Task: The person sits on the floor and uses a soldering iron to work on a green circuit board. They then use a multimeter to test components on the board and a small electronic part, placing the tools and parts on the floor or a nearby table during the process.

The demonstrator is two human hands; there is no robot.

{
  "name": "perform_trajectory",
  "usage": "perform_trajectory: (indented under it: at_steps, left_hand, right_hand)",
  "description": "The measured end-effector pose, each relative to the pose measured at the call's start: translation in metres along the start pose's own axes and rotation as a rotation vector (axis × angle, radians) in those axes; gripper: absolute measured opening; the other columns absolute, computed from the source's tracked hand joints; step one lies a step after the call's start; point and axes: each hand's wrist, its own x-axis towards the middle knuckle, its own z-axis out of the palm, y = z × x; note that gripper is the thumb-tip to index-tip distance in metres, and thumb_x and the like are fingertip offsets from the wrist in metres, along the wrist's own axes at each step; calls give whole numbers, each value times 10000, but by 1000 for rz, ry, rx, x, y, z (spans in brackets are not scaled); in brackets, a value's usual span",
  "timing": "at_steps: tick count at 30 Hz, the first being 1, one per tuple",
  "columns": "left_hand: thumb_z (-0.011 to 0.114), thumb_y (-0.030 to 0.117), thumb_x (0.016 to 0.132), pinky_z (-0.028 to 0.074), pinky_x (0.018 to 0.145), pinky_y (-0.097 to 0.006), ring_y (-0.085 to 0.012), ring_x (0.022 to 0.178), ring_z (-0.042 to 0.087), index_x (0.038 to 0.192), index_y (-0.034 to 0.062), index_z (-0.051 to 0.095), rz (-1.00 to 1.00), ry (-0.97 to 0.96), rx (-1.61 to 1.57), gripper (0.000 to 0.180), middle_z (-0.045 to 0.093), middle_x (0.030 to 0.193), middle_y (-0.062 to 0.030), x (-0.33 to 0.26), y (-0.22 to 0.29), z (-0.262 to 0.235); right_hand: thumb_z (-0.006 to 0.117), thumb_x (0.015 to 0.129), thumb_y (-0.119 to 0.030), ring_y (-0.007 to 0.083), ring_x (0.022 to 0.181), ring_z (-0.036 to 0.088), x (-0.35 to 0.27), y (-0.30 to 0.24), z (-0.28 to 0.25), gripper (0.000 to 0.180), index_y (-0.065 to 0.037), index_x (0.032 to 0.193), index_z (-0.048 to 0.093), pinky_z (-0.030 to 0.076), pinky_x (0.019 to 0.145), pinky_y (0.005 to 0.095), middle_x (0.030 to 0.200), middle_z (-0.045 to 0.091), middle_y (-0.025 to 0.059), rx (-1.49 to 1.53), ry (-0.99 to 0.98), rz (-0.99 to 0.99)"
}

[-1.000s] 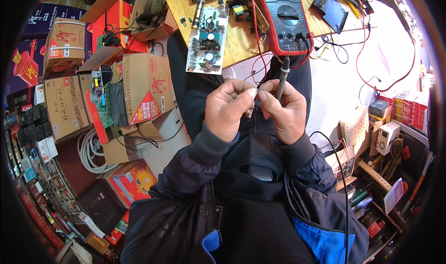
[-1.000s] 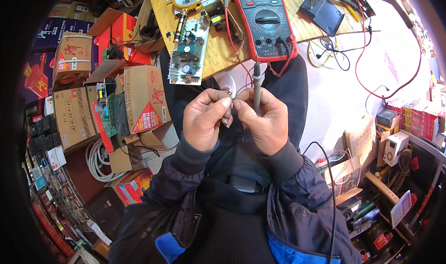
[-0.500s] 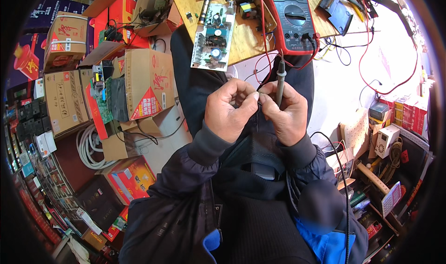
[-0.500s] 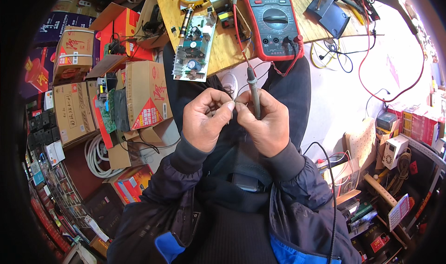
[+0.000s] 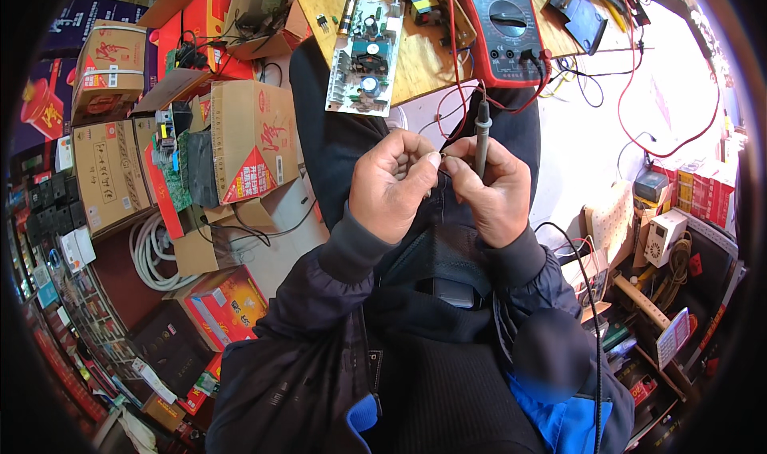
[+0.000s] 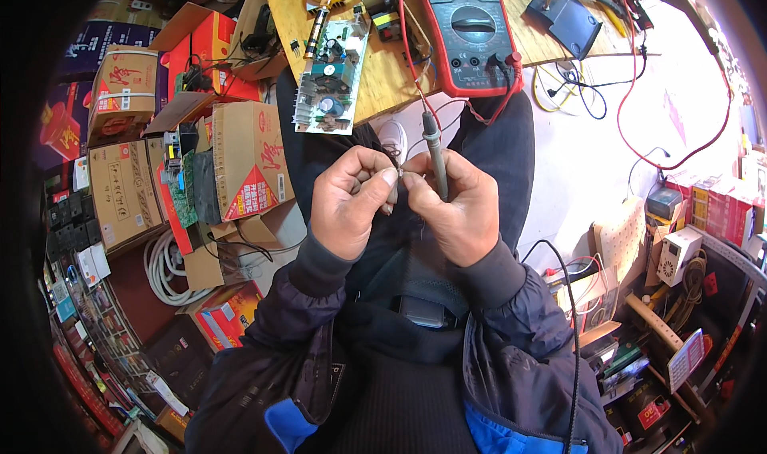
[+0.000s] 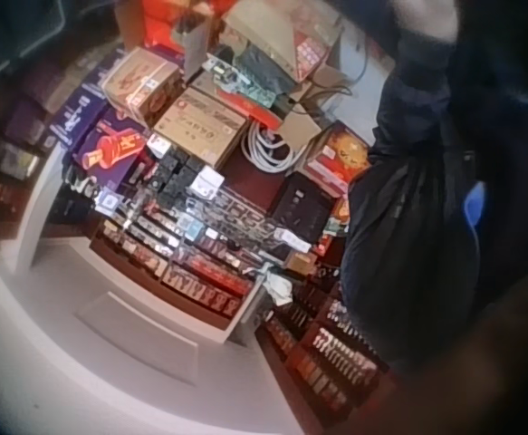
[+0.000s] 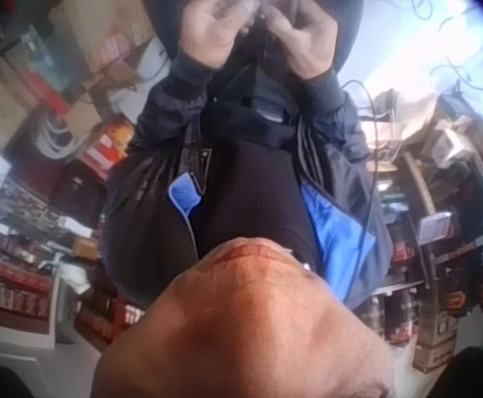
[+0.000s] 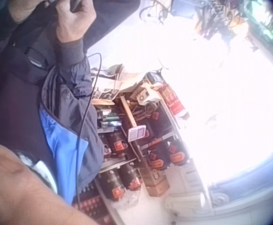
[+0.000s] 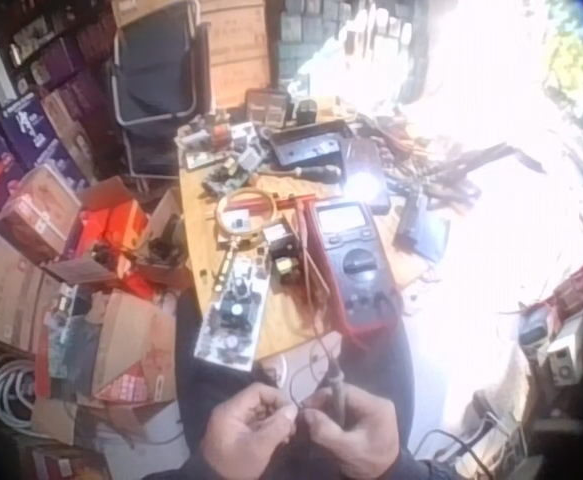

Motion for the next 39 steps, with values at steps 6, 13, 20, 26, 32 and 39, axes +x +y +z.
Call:
perform_trajectory:
  at_steps: [6,13,20,26,32,39]
  left_hand:
    - [656,60,997,421,640,-185,6,709,482,980,8,616,7,-18,53,68,562,800,63,-1,-2,2]
    - [652,45,991,415,630,-183,9,709,475,972,12,610,-5,-4,55,57,561,807,65,-1,-2,7]
    - [639,53,1000,415,622,-182,10,697,477,983,14,603,9,0,29,56,560,811,64,-1,-4,7]
    - [635,59,1006,408,619,-180,13,698,473,998,12,599,27,2,16,60,553,809,66,-2,-4,7]
    - [648,66,997,417,638,-188,8,725,488,996,11,609,45,4,62,68,571,829,60,-4,-6,6]
    - [676,57,967,434,659,-199,1,737,512,983,33,627,74,-14,184,57,589,824,57,-5,2,5]
  right_hand:
    - [692,927,-34,25,725,499,0,0,-1,79,22,982,686,421,657,213,793,591,-48,-25,6,21]
    - [669,949,4,45,675,537,1,6,-4,86,36,1029,672,417,603,201,846,637,-5,-126,2,-58]
    - [690,922,-39,23,700,483,-1,4,-3,60,8,959,682,413,634,214,761,576,-51,-79,24,-14]
    - [703,920,-40,20,712,483,-1,3,-2,70,11,958,674,409,637,213,779,581,-54,-26,29,-4]
    - [699,921,-45,19,717,484,-2,3,-3,65,6,946,667,410,636,213,781,581,-50,-49,23,-11]
    - [692,905,-27,28,719,497,-2,-6,-2,44,-2,915,657,420,642,221,762,559,-39,-149,6,-109]
